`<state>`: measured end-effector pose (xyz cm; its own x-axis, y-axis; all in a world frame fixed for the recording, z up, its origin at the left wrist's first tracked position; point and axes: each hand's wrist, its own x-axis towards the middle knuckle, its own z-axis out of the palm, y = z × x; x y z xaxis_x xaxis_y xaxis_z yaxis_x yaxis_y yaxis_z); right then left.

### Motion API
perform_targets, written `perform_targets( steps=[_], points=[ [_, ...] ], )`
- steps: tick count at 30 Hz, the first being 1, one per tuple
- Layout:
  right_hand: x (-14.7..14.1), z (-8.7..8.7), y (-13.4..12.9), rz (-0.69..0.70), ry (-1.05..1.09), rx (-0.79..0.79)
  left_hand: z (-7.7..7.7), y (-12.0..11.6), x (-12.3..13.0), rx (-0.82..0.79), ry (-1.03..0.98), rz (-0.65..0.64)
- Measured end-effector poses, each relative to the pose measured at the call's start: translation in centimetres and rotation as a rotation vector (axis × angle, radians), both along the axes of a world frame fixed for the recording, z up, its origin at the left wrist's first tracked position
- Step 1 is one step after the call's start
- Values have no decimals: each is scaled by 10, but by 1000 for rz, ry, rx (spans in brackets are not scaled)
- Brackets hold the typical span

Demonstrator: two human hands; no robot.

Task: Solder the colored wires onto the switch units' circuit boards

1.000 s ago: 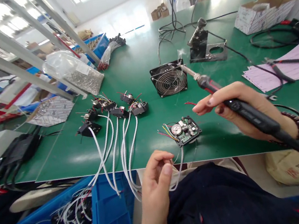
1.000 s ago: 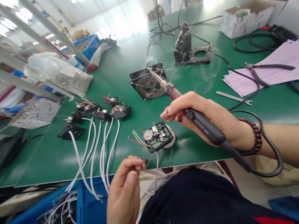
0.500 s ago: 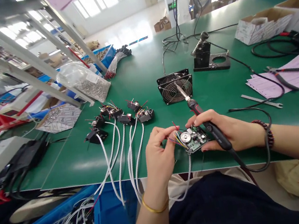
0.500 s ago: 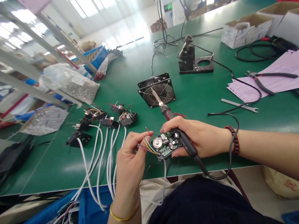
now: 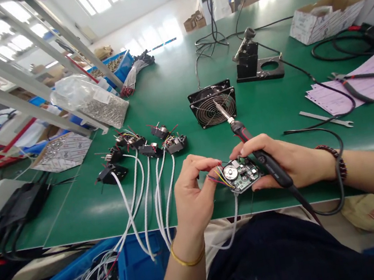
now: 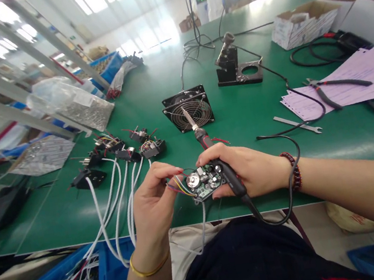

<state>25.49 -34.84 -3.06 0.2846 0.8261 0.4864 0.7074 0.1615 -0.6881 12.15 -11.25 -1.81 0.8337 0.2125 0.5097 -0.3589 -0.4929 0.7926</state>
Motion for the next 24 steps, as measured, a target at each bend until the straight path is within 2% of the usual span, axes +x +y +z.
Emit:
perform_targets(
  steps=[3, 7, 9, 10, 12, 14, 17, 21, 24],
  points=[
    [0, 1, 0, 3, 12, 12, 2, 0, 1, 122, -54, 40],
    [2, 1, 0, -4, -13, 3, 5, 12, -1, 495, -86, 109],
    [3, 1, 0, -4, -24, -2, 8, 19, -1, 603, -80, 69],
    [4, 2, 0, -1, -26, -4, 9, 22, -1, 593, -75, 28],
    [6, 2, 0, 11, -25, -8, 11, 23, -1, 460, -51, -51],
    [8, 3, 0, 24, -17, -13, 14, 21, 0, 258, -5, -113],
    [10, 3, 0, 38, -6, -21, 19, 15, 2, 21, 135, -188],
    [11, 2, -1, 53, -3, -15, 25, 11, 3, -185, 346, -240],
    [12, 3, -1, 57, -2, -17, 26, 10, 0, -273, 410, -255]
  ],
)
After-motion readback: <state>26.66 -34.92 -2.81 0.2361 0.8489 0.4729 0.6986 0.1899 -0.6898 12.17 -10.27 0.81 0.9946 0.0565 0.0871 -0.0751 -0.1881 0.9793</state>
